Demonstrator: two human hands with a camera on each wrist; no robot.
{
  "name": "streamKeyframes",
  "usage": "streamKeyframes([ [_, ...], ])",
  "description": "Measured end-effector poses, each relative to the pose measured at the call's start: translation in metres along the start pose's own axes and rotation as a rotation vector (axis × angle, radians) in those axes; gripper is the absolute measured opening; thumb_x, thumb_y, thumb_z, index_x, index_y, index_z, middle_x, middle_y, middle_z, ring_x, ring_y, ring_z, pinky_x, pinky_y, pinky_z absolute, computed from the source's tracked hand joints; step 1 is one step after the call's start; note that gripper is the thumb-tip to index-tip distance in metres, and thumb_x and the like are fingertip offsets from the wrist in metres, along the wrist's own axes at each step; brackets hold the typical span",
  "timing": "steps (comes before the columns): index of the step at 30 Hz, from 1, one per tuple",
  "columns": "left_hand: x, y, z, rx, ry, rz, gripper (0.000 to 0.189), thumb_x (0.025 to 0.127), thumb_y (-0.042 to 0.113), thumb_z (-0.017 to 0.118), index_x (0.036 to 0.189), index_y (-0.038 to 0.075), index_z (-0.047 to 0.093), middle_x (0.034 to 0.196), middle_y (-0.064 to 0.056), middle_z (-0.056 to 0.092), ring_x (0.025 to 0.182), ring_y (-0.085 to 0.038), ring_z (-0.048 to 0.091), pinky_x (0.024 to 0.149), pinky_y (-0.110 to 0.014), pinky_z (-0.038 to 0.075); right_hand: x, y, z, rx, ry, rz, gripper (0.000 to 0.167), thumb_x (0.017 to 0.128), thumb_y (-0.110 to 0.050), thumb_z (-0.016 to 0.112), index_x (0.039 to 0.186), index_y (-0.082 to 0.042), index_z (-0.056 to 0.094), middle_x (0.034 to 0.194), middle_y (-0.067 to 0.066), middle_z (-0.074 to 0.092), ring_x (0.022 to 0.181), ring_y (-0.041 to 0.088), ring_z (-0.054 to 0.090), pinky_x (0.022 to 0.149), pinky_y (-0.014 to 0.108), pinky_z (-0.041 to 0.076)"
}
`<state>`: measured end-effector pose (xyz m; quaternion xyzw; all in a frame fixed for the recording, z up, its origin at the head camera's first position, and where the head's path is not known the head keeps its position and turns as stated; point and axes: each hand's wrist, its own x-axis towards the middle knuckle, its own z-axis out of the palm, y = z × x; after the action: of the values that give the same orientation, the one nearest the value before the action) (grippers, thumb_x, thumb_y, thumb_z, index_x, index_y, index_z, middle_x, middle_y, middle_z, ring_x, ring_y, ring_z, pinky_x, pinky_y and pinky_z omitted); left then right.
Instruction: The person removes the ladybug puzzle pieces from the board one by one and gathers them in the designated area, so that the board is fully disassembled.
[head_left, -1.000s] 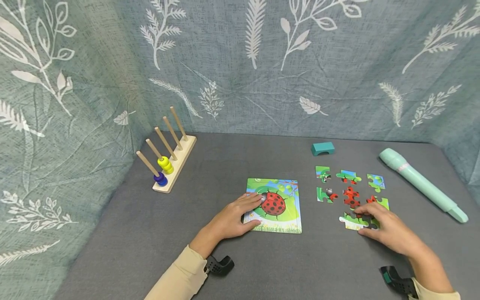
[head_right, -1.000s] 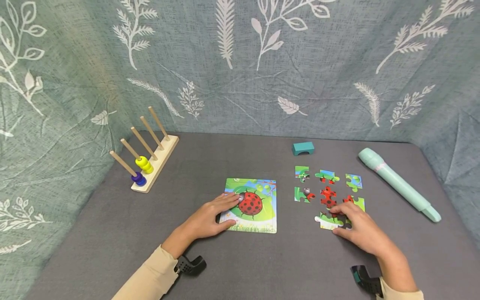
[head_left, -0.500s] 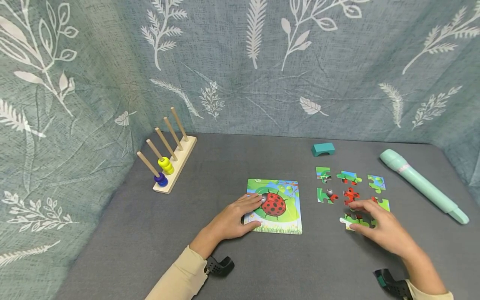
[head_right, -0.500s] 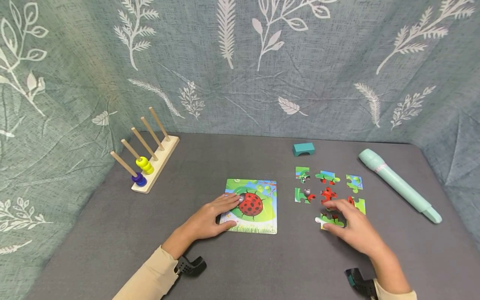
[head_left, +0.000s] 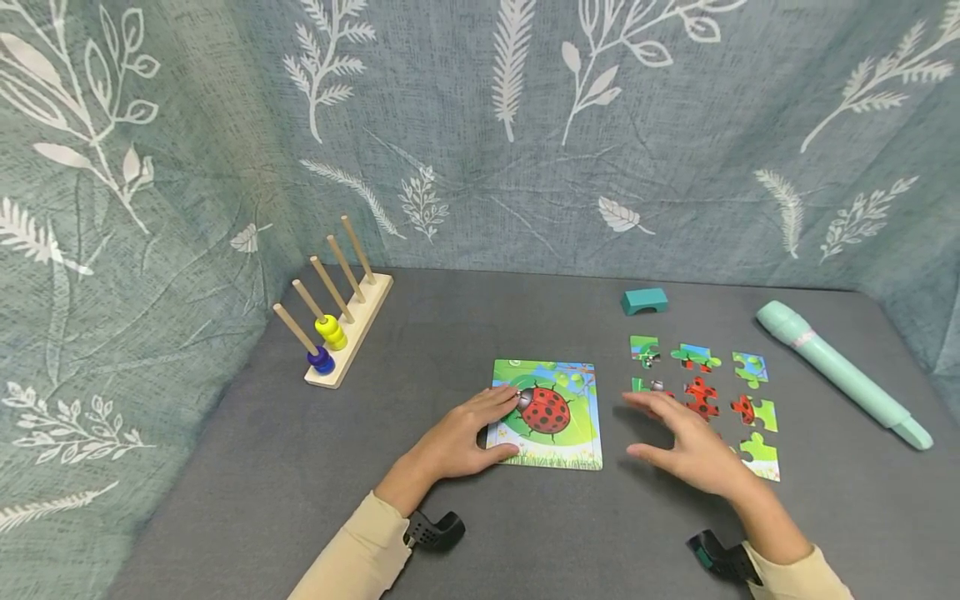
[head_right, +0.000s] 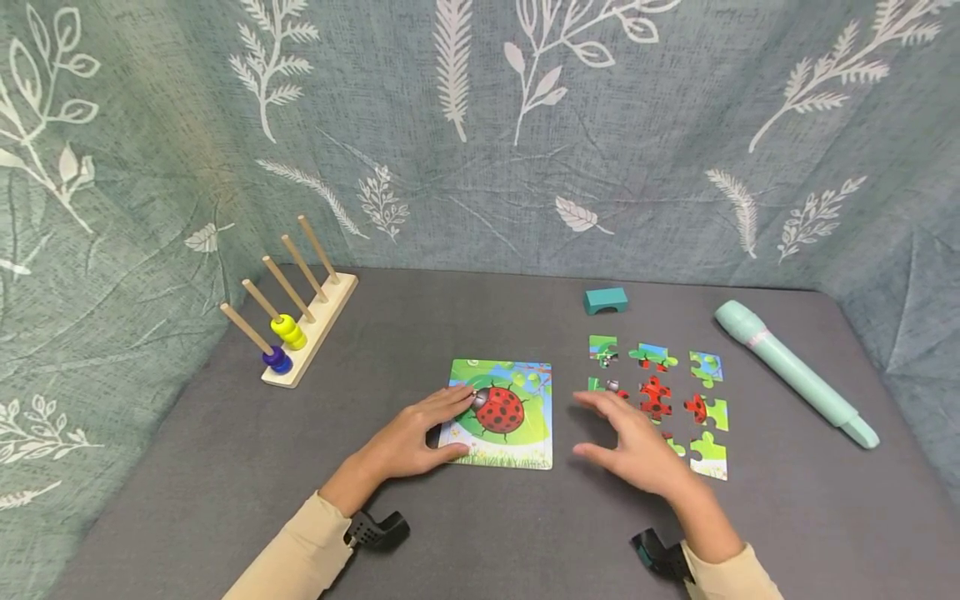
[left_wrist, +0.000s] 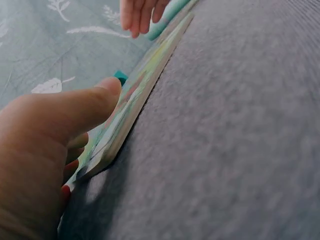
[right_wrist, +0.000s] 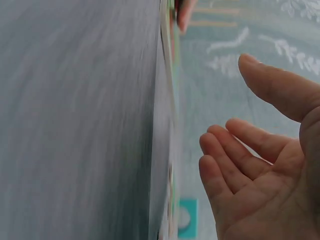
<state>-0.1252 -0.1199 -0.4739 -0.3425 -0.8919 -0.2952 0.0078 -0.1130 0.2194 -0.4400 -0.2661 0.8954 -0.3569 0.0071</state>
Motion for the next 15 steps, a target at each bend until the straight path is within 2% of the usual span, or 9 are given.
streamKeyframes([
  [3,-0.001,-0.003,-0.002,0.023,0.007,0.001,0.07,0.082,0.038,0.072,0.139,0.003,0.049,0.147,-0.009,0.043,0.138,-0.024,0.037,0.116,-0.04,0.031,0.011,-0.007,0.011,0.016,-0.048,-0.001,0.062,0.08,-0.024,0.076,0.134,-0.007,0.05,0.132,0.008,0.055,0.114,0.029,0.058,0.092,0.047,0.051],
  [8,-0.003,-0.007,-0.006,0.096,-0.01,-0.027,0.084,0.078,0.046,0.073,0.142,0.001,0.042,0.151,-0.012,0.037,0.141,-0.025,0.033,0.117,-0.043,0.03,0.03,-0.02,0.03,0.048,-0.115,-0.026,0.065,0.081,-0.026,0.075,0.136,-0.005,0.048,0.136,0.011,0.051,0.118,0.032,0.056,0.095,0.051,0.049],
  [15,-0.004,-0.009,-0.006,0.169,-0.031,-0.049,0.093,0.077,0.053,0.071,0.145,0.0,0.037,0.153,-0.012,0.032,0.142,-0.026,0.03,0.117,-0.043,0.029,0.054,-0.035,0.054,0.08,-0.166,-0.071,0.066,0.08,-0.023,0.076,0.138,-0.008,0.048,0.136,0.008,0.052,0.123,0.024,0.051,0.1,0.045,0.047],
])
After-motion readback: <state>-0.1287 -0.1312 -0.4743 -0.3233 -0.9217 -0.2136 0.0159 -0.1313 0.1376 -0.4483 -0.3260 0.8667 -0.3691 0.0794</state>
